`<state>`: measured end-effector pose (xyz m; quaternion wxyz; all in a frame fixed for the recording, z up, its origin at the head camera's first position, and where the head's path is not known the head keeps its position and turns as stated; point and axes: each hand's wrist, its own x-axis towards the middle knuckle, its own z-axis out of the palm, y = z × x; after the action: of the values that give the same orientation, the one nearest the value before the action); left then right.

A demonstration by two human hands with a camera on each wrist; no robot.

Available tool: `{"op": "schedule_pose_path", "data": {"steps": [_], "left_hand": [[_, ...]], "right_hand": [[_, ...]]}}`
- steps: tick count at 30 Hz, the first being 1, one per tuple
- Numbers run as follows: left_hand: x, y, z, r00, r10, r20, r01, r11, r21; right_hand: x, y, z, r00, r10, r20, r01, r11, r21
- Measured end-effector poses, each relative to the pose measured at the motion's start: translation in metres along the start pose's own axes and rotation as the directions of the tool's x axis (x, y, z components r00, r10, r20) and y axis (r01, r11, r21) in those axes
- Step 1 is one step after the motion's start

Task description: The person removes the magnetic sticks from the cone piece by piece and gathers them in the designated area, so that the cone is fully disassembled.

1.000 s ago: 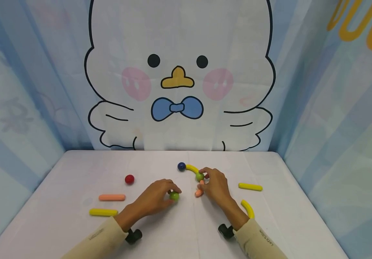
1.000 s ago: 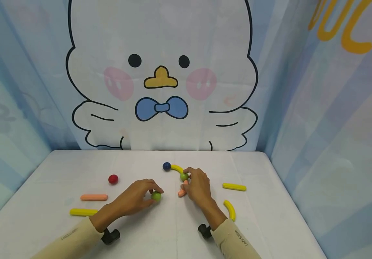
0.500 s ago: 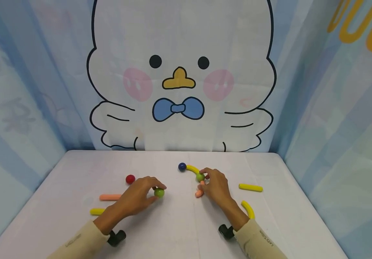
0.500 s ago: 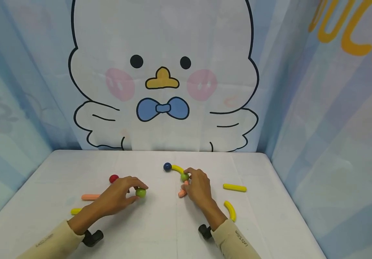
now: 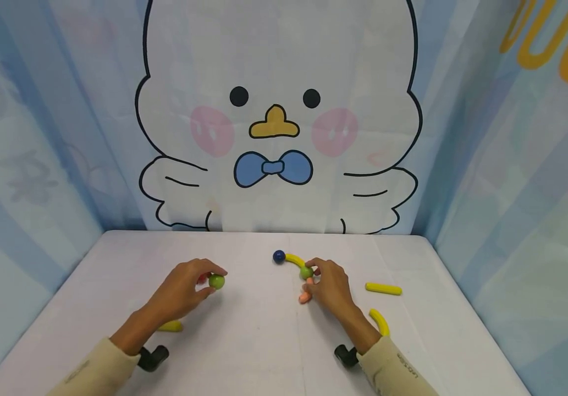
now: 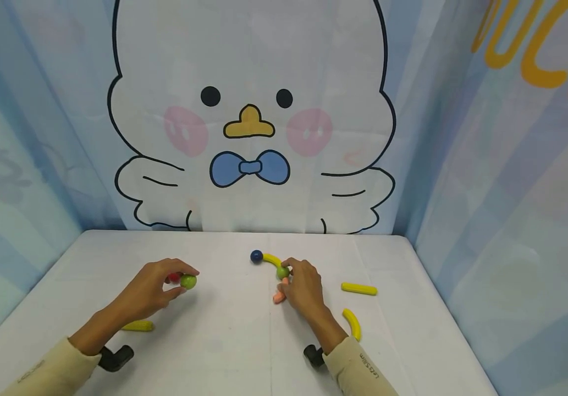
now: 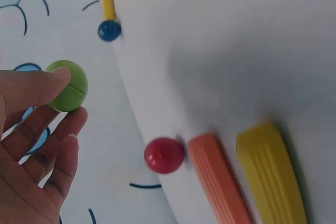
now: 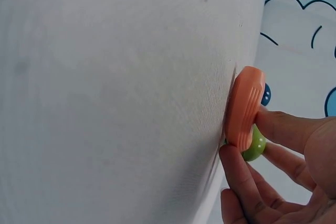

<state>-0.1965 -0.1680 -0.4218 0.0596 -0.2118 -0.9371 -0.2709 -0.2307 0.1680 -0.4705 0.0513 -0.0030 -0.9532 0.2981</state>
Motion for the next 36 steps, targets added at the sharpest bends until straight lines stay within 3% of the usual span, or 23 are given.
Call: {"op": "schedule_pose_path", "data": {"steps": [10, 21, 28, 36], "left_hand": [[-0.001, -0.027, -0.023, 0.998, -0.053, -0.044, 0.053, 0.999, 0.003], [0.0, -0.064, -0.024, 0.989, -0.143, -0.039, 0.143, 0.99, 0.013], [0.003, -0.084, -0.02, 0.979, -0.205, 0.006, 0.205, 0.978, 0.041], [0.007, -0.094, -0.019, 0.961, -0.266, 0.08, 0.261, 0.963, 0.067]], "right_hand": [[-0.001, 0.003, 0.0, 1.0, -0.012, -0.003, 0.012, 1.0, 0.003], [-0.001, 0.003, 0.001, 1.0, -0.012, -0.003, 0.012, 1.0, -0.001], [-0.001, 0.003, 0.001, 1.0, -0.019, -0.013, 0.019, 1.0, 0.006], [-0.002, 0.002, 0.0, 1.0, -0.025, -0.012, 0.025, 1.0, 0.01]]}}
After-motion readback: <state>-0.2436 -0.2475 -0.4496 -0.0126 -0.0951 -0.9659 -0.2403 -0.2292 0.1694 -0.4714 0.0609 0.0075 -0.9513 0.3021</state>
